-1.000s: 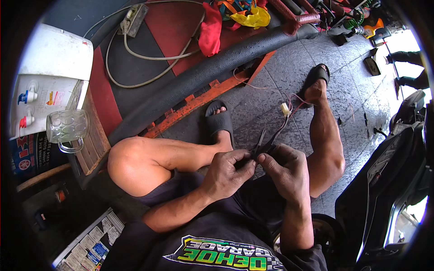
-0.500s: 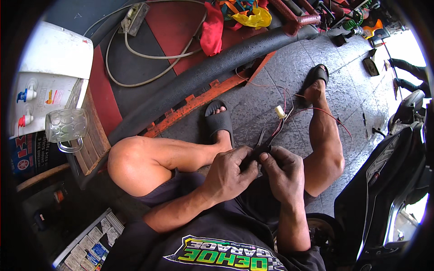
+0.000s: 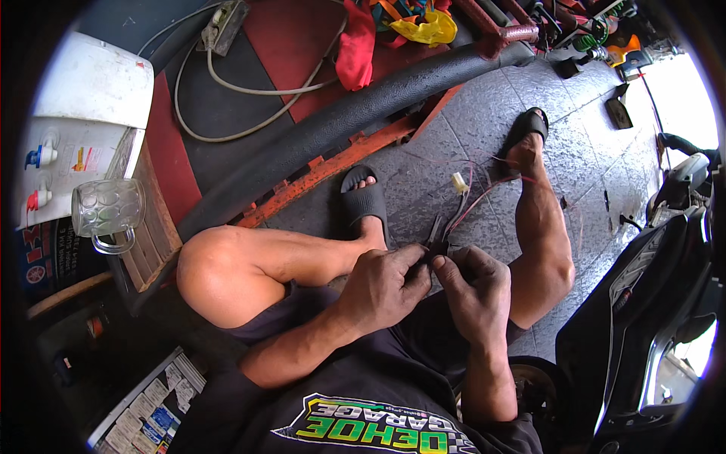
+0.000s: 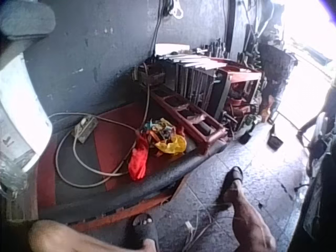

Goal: Splicing and taping wires on a motorcycle component.

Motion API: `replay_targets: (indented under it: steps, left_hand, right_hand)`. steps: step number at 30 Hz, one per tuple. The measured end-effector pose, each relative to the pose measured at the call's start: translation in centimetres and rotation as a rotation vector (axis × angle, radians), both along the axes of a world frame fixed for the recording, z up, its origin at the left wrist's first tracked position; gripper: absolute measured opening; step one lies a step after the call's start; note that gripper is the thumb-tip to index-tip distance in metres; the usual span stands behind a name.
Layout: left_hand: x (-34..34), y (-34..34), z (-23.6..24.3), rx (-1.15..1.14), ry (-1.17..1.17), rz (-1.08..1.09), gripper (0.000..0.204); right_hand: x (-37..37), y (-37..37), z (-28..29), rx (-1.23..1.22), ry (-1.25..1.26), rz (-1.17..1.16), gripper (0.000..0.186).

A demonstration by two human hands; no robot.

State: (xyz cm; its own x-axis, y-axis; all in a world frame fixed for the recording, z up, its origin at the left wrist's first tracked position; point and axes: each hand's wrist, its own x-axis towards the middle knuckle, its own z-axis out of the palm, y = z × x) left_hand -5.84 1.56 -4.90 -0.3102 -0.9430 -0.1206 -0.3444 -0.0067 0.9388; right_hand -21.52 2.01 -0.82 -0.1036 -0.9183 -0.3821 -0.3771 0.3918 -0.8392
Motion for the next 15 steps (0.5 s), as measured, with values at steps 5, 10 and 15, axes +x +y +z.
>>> replay_targets:
  steps: [5, 10, 15]
  left_hand:
    - [-0.3, -0.2, -0.1, -0.020, -0.058, 0.028, 0.014]
    - [-0.2, 0.1, -0.4, -0.050, -0.065, 0.055, 0.011]
    - [-0.3, 0.2, 0.0, -0.181, -0.281, 0.043, 0.013]
  right_hand:
    - [1.1, 0.0, 0.3, -0.099, 0.154, -0.036, 0.018]
    - [1.3, -0.5, 0.6, -0.065, 0.154, 0.021, 0.019]
    - [0.7, -0.5, -1.4, -0.039, 0.124, -0.025, 0.020]
